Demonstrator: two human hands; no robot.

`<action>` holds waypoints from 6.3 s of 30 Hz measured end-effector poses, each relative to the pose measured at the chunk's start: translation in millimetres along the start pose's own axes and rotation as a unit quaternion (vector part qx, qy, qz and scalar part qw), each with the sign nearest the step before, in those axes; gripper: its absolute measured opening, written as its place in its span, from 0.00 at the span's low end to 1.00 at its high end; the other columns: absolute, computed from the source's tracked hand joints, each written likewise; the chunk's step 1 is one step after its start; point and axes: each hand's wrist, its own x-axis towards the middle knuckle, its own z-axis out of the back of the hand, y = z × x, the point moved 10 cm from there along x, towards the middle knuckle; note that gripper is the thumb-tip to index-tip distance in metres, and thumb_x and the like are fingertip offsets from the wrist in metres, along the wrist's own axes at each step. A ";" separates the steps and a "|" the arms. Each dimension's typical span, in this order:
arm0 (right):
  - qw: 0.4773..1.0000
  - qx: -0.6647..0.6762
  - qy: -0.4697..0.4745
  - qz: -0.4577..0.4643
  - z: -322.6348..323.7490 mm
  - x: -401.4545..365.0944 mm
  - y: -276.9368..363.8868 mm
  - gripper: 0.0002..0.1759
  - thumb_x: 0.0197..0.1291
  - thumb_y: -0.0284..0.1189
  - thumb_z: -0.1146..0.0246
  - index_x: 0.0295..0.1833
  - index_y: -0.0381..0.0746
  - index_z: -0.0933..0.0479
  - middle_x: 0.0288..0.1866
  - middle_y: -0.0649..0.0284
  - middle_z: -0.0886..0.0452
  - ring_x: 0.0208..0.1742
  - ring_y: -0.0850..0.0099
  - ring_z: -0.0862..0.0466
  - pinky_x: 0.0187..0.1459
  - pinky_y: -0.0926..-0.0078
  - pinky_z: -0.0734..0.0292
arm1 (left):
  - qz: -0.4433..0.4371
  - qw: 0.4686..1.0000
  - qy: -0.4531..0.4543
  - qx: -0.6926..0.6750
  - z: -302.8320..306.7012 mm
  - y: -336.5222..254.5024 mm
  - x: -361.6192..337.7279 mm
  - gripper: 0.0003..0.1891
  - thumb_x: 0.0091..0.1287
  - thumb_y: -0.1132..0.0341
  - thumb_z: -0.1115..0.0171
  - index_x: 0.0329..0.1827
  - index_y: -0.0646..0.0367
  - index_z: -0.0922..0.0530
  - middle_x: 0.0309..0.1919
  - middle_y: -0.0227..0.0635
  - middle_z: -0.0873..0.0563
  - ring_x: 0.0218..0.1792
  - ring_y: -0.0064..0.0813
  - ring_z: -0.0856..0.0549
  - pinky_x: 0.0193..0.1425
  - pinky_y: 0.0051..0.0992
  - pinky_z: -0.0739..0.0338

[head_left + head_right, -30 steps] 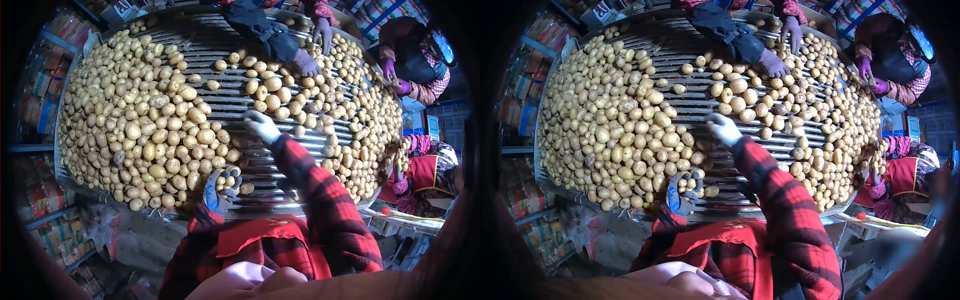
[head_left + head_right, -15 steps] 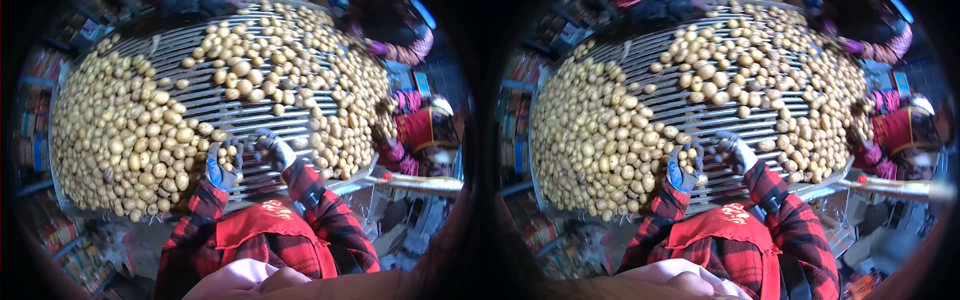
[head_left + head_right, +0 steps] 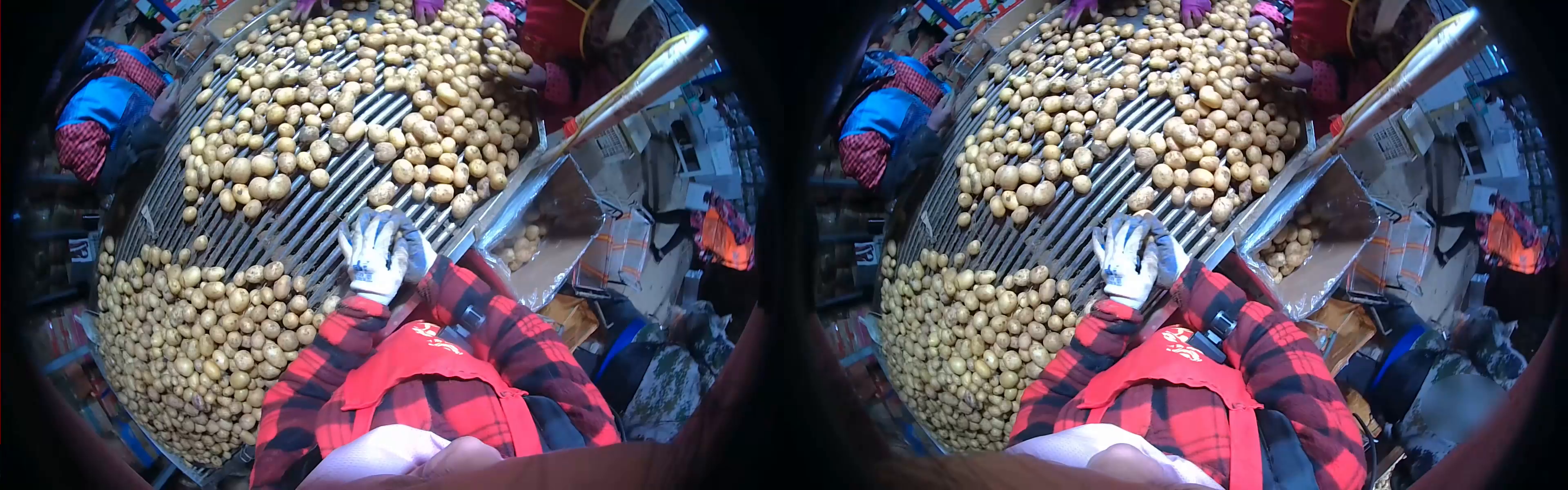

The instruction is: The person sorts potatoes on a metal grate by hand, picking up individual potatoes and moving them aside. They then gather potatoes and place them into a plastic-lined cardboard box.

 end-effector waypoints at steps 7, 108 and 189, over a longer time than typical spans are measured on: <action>0.998 -0.008 -0.052 0.037 21.4 -27.0 40.5 0.24 0.77 0.46 0.45 0.69 0.43 0.25 0.47 0.59 0.15 0.46 0.62 0.15 0.49 0.61 0.17 | 0.211 0.859 0.003 -0.467 -39.1 29.4 13.0 0.26 0.80 0.49 0.46 0.71 0.59 0.25 0.66 0.39 0.20 0.65 0.35 0.22 0.74 0.37 0.32; -0.127 0.778 0.541 -0.294 -138.7 -342.4 245.3 0.31 0.67 0.31 0.32 0.73 0.36 0.28 0.75 0.51 0.28 0.75 0.55 0.29 0.76 0.57 0.36 | -0.070 0.884 0.295 -0.356 -160.1 -127.2 27.6 0.29 0.68 0.57 0.40 0.72 0.56 0.28 0.68 0.53 0.26 0.69 0.54 0.27 0.74 0.46 0.31; 0.157 0.969 -0.138 -0.132 -55.2 374.3 159.4 0.28 0.63 0.38 0.34 0.70 0.56 0.25 0.68 0.56 0.25 0.72 0.50 0.29 0.73 0.37 0.42 | 0.200 0.975 -0.025 0.092 -21.1 209.0 54.6 0.23 0.62 0.61 0.32 0.62 0.49 0.18 0.67 0.37 0.21 0.72 0.50 0.28 0.71 0.51 0.29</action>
